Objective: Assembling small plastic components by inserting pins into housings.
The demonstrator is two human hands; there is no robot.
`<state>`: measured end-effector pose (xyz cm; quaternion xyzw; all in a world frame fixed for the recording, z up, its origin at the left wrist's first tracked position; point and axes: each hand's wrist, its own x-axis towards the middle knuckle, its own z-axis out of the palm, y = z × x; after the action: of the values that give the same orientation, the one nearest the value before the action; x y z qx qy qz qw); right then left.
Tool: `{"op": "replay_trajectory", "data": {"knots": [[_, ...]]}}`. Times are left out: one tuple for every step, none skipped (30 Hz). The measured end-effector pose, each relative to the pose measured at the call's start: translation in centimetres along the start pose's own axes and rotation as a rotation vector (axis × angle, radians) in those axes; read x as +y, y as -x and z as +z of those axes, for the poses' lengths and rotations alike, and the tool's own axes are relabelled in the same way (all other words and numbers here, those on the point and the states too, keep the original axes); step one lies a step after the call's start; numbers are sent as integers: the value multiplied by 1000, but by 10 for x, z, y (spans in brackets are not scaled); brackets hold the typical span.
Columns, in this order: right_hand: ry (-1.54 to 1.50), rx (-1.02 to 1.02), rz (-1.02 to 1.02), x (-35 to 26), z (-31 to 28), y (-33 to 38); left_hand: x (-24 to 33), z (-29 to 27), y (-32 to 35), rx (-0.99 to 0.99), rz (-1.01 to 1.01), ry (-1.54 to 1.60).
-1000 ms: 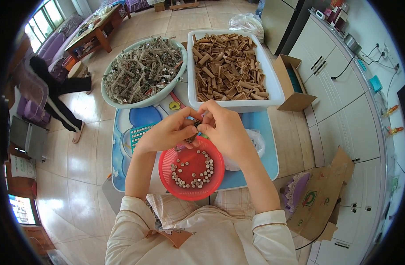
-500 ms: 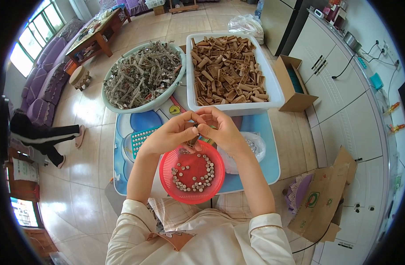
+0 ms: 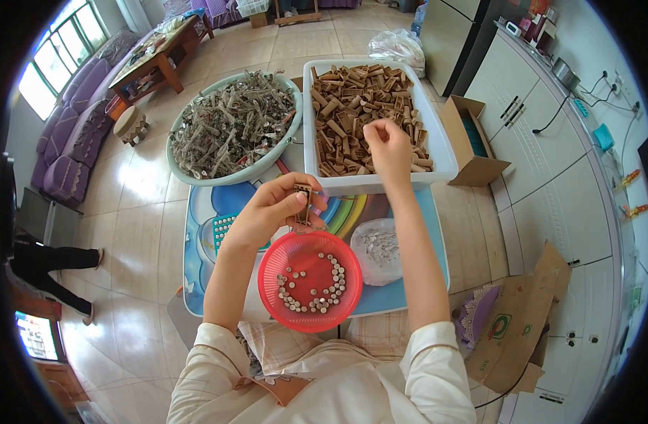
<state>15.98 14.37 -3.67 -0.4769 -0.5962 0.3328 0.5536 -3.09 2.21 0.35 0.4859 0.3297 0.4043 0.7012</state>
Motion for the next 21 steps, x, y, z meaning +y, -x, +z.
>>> {"op": "replay_trajectory", "data": {"knots": [[231, -18, -39, 14, -2, -19, 0, 0, -1, 30, 15, 78], [233, -17, -41, 30, -1, -36, -1, 1, -2, 28, 17, 78], [498, -86, -78, 45, 1, -50, -1, 1, -3, 75, 49, 121], [757, -164, -120, 45, 8, -57, 0, 0, -2, 133, 85, 163], [842, -250, -79, 45, 11, -60, 1, -1, 0, 133, 98, 178], [839, -257, -83, 46, 15, -62, 1, -2, 0, 141, 100, 178], [946, -335, -14, 49, 19, -65, 1, -4, -1, 160, 111, 170], [1054, -413, 58, 51, 22, -66, 1, -6, -1, 177, 120, 163], [1099, -428, 12, 55, 22, -68, 2, -7, -3, 184, 119, 165], [1098, -432, 12, 54, 22, -69, 3, -6, -3, 180, 133, 160], [1080, -428, 23, 54, 21, -69, 4, -6, -3, 174, 146, 155], [1063, -422, 34, 53, 19, -69, 5, -5, -1, 174, 144, 156], [1036, -406, 19, 49, 21, -67, 5, -6, -1, 185, 146, 164], [1038, -404, 20, 50, 20, -64, 6, -6, -1, 194, 149, 171], [965, -302, -110, 50, 17, -62, 6, -6, -2, 190, 149, 171], [885, -206, -242, 47, 17, -58, 6, -6, -1, 184, 157, 242], [884, -207, -244, 43, 16, -55, 6, -5, -1, 176, 166, 313], [689, -205, -215, 38, 13, -54, 6, -5, -1, 177, 168, 312], [500, -199, -184, 29, 7, -51, 5, -3, -3, 168, 193, 363], [498, -204, -185, 16, 6, -42, 4, -2, -2, 168, 218, 410], [353, -195, -149, 3, 7, -30, 3, -2, -3, 171, 219, 411]]}}
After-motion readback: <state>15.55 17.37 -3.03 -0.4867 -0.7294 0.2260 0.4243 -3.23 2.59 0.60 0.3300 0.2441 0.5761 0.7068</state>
